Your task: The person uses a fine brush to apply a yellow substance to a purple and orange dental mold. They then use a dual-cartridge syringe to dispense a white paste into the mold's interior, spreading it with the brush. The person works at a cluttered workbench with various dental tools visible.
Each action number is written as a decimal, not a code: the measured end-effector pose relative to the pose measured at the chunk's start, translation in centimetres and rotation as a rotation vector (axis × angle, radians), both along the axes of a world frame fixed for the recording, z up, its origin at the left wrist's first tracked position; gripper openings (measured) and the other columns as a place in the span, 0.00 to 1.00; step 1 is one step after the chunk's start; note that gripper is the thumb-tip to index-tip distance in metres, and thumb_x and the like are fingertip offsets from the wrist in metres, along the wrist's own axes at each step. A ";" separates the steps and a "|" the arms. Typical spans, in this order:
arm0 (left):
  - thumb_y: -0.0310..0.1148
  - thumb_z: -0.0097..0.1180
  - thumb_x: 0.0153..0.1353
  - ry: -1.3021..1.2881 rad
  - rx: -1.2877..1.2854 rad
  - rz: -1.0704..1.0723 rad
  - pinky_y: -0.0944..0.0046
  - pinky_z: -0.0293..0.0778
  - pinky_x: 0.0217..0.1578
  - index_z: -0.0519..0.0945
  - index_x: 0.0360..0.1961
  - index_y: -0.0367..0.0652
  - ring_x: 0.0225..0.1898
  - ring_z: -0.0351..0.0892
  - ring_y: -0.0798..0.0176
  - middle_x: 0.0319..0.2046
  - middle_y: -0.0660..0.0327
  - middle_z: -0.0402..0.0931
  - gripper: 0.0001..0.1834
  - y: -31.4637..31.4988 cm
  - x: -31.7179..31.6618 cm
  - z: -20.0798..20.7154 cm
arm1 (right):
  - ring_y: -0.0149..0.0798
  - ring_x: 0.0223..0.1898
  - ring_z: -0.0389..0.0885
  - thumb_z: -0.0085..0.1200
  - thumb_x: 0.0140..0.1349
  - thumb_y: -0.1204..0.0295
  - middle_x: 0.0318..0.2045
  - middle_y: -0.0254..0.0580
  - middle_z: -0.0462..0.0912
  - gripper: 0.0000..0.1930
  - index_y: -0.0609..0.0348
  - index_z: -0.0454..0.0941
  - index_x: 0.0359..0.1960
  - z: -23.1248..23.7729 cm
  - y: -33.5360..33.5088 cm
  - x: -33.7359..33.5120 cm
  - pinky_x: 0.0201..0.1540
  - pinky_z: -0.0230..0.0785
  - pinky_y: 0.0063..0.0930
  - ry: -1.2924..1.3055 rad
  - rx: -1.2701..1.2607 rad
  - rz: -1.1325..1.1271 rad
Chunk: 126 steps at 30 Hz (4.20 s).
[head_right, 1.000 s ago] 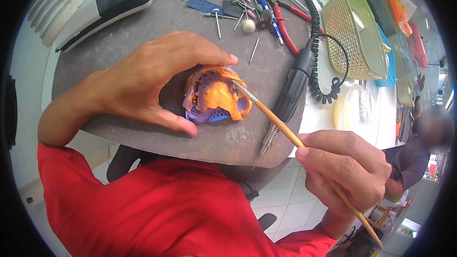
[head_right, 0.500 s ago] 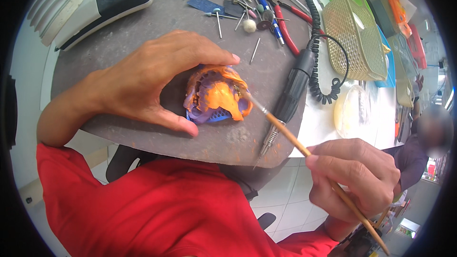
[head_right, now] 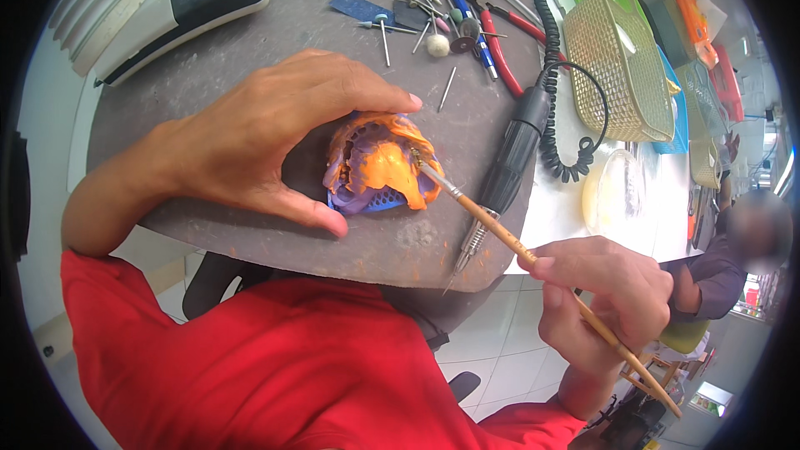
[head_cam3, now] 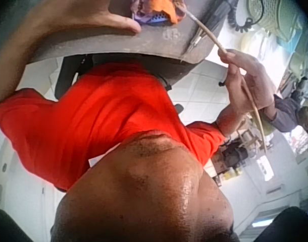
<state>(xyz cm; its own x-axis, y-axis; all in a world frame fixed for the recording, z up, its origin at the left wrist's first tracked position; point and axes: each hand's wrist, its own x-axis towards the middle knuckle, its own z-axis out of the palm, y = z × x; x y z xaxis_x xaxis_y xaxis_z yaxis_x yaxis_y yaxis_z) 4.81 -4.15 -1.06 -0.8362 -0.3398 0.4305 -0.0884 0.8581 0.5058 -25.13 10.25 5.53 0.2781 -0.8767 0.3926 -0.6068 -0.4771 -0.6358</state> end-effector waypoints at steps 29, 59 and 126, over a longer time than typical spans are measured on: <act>0.42 0.81 0.38 0.016 0.003 0.002 0.50 0.70 0.60 0.72 0.66 0.44 0.57 0.76 0.47 0.57 0.54 0.77 0.50 0.0 0.0 0.2 | 0.37 0.25 0.87 0.61 0.57 0.79 0.23 0.47 0.86 0.08 0.68 0.81 0.38 1.8 1.4 -2.0 0.31 0.79 0.24 -0.168 0.135 -0.093; 0.36 0.79 0.39 0.083 0.038 -0.020 0.49 0.69 0.61 0.70 0.68 0.46 0.57 0.75 0.46 0.56 0.54 0.78 0.50 -0.3 0.1 -0.8 | 0.36 0.29 0.84 0.52 0.68 0.81 0.29 0.48 0.82 0.05 0.69 0.76 0.42 1.0 -2.5 0.8 0.33 0.77 0.23 -0.188 -0.099 -0.057; 0.36 0.76 0.45 0.079 0.025 -0.049 0.51 0.69 0.59 0.70 0.61 0.34 0.55 0.76 0.45 0.51 0.47 0.77 0.43 -0.3 0.1 -0.8 | 0.39 0.23 0.83 0.55 0.51 0.83 0.23 0.47 0.84 0.08 0.68 0.81 0.34 3.9 -5.3 5.3 0.27 0.74 0.26 0.356 -0.214 0.194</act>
<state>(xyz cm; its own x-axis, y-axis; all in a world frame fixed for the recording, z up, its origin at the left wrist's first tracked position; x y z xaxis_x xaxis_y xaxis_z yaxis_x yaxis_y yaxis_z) 4.89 -4.44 -1.88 -0.8159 -0.3109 0.4875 -0.0058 0.8474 0.5309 -19.86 4.96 9.45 0.5796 -0.7046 0.4095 -0.6562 -0.7014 -0.2781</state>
